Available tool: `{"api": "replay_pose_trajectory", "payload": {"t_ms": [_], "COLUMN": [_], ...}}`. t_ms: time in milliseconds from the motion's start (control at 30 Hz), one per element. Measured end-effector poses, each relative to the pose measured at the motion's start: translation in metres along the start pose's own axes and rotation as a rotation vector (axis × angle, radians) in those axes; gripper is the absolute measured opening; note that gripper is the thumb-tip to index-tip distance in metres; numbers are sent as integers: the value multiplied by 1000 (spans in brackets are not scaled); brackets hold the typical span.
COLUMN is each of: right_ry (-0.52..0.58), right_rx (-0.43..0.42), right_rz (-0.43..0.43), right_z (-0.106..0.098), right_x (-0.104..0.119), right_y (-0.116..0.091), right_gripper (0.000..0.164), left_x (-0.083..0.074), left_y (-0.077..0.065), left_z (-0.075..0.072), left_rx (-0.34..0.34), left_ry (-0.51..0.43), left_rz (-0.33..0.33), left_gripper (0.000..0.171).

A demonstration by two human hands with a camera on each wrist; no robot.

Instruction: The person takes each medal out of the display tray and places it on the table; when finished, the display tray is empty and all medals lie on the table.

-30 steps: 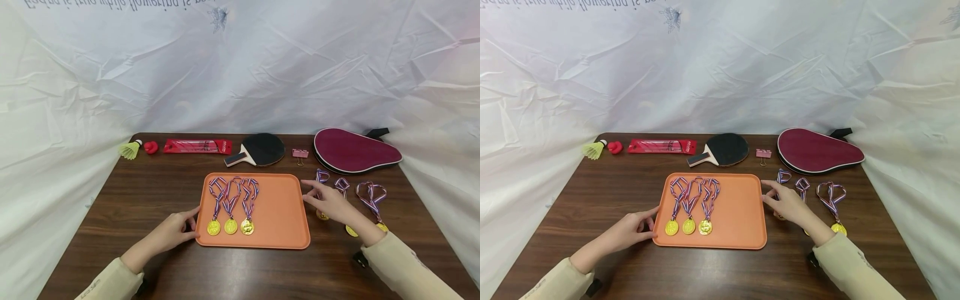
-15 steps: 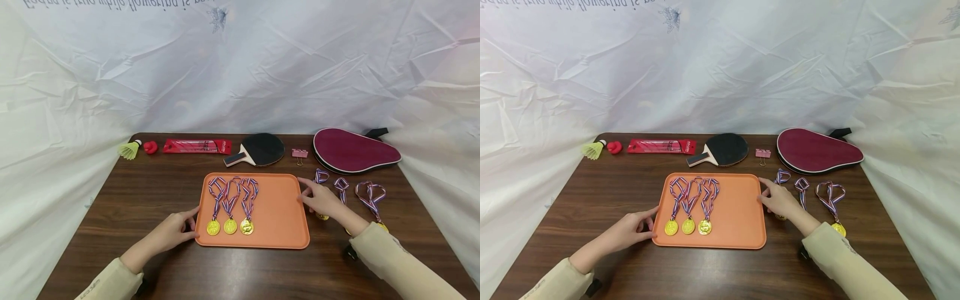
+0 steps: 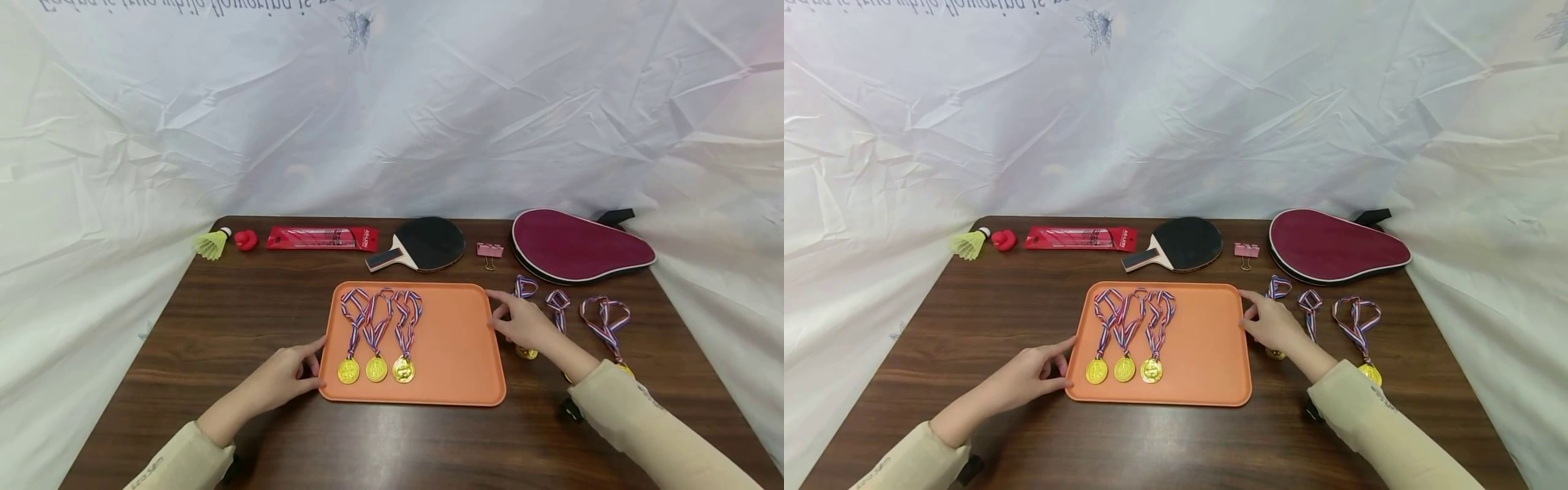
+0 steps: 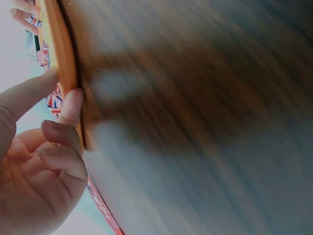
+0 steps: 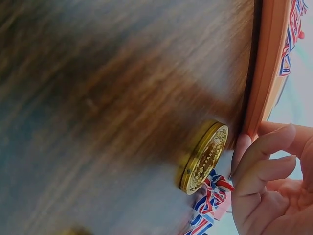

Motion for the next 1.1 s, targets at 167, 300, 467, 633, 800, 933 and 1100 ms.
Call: {"api": "replay_pose_trajectory", "payload": {"t_ms": [167, 300, 467, 633, 800, 933, 1100], "right_ry": [6, 9, 14, 15, 12, 13, 20], "right_rx": [0, 0, -4, 0, 12, 17, 24], "right_rz": [11, 26, 36, 35, 55, 70, 70], "right_z": [0, 0, -2, -1, 0, -1, -2], "right_x": [-1, -3, -2, 0, 1, 0, 0], "right_y": [1, 1, 0, -1, 0, 1, 1], "right_gripper": [59, 59, 59, 58, 59, 59, 60], "left_x": [-4, -12, -25, -27, -27, -26, -25], "left_y": [-1, -4, -3, 1, 5, 10, 17], "left_z": [-9, -18, -12, -2, 2, 3, 4], "left_rx": [-71, -173, -248, -266, -262, -247, -224], "left_ry": [39, 55, 75, 95, 144, 170, 176], "left_rz": [-28, -29, 44, 29, -37, -84, -128], "left_gripper": [67, 57, 43, 37, 36, 40, 49]}}
Point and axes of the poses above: each hand's wrist, its own y-axis towards the middle knuckle, its own z-axis out of the palm, x = y × z, the point moved 8 cm from there along y, towards the middle knuckle, and after that the axes turned 13 degrees about x, right-handed, at the moved point
